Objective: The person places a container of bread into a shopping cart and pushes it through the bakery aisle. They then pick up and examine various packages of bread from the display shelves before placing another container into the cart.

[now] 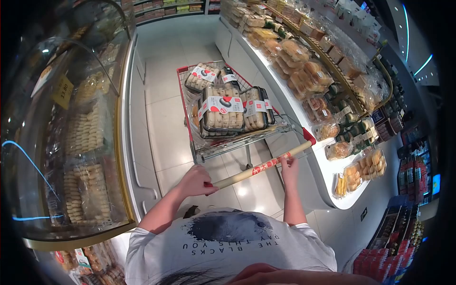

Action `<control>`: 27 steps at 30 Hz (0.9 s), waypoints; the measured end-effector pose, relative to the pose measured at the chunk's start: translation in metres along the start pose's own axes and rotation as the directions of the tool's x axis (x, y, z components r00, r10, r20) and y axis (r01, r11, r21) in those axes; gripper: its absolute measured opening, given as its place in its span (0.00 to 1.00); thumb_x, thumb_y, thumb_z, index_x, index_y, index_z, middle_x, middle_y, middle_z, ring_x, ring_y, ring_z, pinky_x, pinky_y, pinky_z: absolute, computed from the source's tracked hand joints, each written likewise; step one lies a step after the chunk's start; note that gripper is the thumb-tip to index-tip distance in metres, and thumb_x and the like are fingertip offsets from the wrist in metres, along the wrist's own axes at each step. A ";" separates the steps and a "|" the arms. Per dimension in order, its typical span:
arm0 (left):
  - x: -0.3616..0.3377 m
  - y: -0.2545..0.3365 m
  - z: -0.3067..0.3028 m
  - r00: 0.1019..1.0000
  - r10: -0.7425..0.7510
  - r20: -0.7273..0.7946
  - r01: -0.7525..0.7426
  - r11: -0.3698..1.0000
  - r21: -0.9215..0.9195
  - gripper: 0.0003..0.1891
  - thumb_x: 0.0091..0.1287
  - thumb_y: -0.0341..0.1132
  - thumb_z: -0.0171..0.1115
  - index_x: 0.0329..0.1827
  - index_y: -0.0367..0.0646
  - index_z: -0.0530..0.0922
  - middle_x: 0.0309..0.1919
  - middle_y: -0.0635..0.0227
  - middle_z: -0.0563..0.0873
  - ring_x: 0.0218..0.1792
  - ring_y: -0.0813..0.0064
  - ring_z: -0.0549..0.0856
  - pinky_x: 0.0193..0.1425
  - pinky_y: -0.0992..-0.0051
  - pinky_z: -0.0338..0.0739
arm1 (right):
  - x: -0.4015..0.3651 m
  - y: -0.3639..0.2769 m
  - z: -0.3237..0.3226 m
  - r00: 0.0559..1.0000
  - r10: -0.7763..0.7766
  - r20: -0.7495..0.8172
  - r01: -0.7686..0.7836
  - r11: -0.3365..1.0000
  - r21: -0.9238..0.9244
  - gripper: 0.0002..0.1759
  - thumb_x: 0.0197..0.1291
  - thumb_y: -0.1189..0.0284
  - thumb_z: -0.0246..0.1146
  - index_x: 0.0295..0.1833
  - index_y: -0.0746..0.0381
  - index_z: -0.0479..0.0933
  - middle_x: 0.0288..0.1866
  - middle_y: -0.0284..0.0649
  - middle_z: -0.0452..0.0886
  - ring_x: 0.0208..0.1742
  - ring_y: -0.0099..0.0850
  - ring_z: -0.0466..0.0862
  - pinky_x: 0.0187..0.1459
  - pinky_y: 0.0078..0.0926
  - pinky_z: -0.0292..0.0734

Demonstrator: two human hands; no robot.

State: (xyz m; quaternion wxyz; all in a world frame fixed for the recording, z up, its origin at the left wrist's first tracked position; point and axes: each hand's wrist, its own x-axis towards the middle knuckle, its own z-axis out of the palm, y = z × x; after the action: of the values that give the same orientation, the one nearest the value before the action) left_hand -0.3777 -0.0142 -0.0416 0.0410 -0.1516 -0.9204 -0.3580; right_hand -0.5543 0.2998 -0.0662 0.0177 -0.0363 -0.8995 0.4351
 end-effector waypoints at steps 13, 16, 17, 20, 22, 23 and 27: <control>0.015 -0.112 -0.074 0.987 0.095 -0.130 -0.099 0.995 -0.024 0.19 0.54 0.38 0.60 0.08 0.41 0.68 0.10 0.67 0.71 0.23 0.64 0.70 0.36 0.68 0.65 | 0.099 -0.036 0.080 0.852 0.149 -0.503 -0.220 0.972 -0.085 0.41 0.45 0.71 0.62 0.65 0.70 0.54 0.60 0.59 0.65 0.60 0.49 0.69 0.59 0.36 0.63; 0.019 -0.137 -0.082 0.985 0.105 -0.133 -0.113 0.992 -0.052 0.18 0.55 0.39 0.59 0.09 0.43 0.70 0.11 0.68 0.71 0.24 0.66 0.71 0.37 0.69 0.65 | 0.091 -0.073 0.087 0.836 0.190 -0.516 -0.272 0.958 -0.089 0.40 0.45 0.71 0.61 0.65 0.71 0.55 0.59 0.60 0.66 0.58 0.50 0.69 0.58 0.36 0.63; 0.022 -0.146 -0.086 0.983 0.099 -0.157 -0.111 0.992 -0.067 0.18 0.55 0.39 0.59 0.10 0.43 0.70 0.11 0.68 0.71 0.24 0.66 0.71 0.37 0.69 0.65 | 0.093 -0.079 0.092 0.831 0.206 -0.516 -0.290 0.953 -0.088 0.40 0.44 0.71 0.61 0.65 0.71 0.55 0.59 0.60 0.67 0.58 0.50 0.70 0.58 0.36 0.63; 0.031 -0.169 -0.100 0.986 0.093 -0.136 -0.106 0.990 -0.088 0.17 0.56 0.39 0.58 0.12 0.43 0.71 0.13 0.67 0.71 0.27 0.66 0.71 0.40 0.68 0.65 | 0.105 -0.085 0.109 0.815 0.216 -0.538 -0.303 0.950 -0.077 0.39 0.43 0.71 0.61 0.64 0.70 0.57 0.59 0.58 0.67 0.59 0.49 0.69 0.59 0.35 0.63; 0.038 -0.184 -0.111 0.987 0.093 -0.129 -0.103 0.992 -0.072 0.17 0.57 0.40 0.57 0.13 0.43 0.71 0.15 0.67 0.72 0.28 0.65 0.71 0.41 0.68 0.65 | 0.115 -0.091 0.120 0.810 0.237 -0.536 -0.327 0.942 -0.077 0.38 0.43 0.70 0.61 0.63 0.69 0.58 0.58 0.58 0.68 0.60 0.49 0.69 0.59 0.35 0.63; 0.042 -0.191 -0.118 0.986 0.102 -0.131 -0.112 0.991 -0.075 0.17 0.57 0.40 0.57 0.13 0.43 0.71 0.15 0.67 0.72 0.28 0.65 0.71 0.41 0.68 0.65 | 0.119 -0.097 0.125 0.806 0.240 -0.541 -0.329 0.941 -0.073 0.38 0.43 0.70 0.61 0.62 0.69 0.58 0.58 0.58 0.68 0.59 0.49 0.70 0.59 0.35 0.63; 0.065 -0.215 -0.141 0.983 0.131 -0.125 -0.143 0.986 -0.088 0.17 0.58 0.40 0.56 0.13 0.43 0.72 0.15 0.67 0.72 0.28 0.65 0.71 0.41 0.68 0.65 | 0.135 -0.127 0.143 0.808 0.258 -0.530 -0.331 0.943 -0.046 0.38 0.42 0.69 0.61 0.61 0.70 0.59 0.55 0.58 0.70 0.57 0.49 0.71 0.58 0.36 0.63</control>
State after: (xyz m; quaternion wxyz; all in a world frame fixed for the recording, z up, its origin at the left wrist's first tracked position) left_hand -0.5105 -0.2432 -0.0642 0.1131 -0.1949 -0.8854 -0.4067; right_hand -0.7042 0.1205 -0.0553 0.1879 -0.2918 -0.8723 0.3443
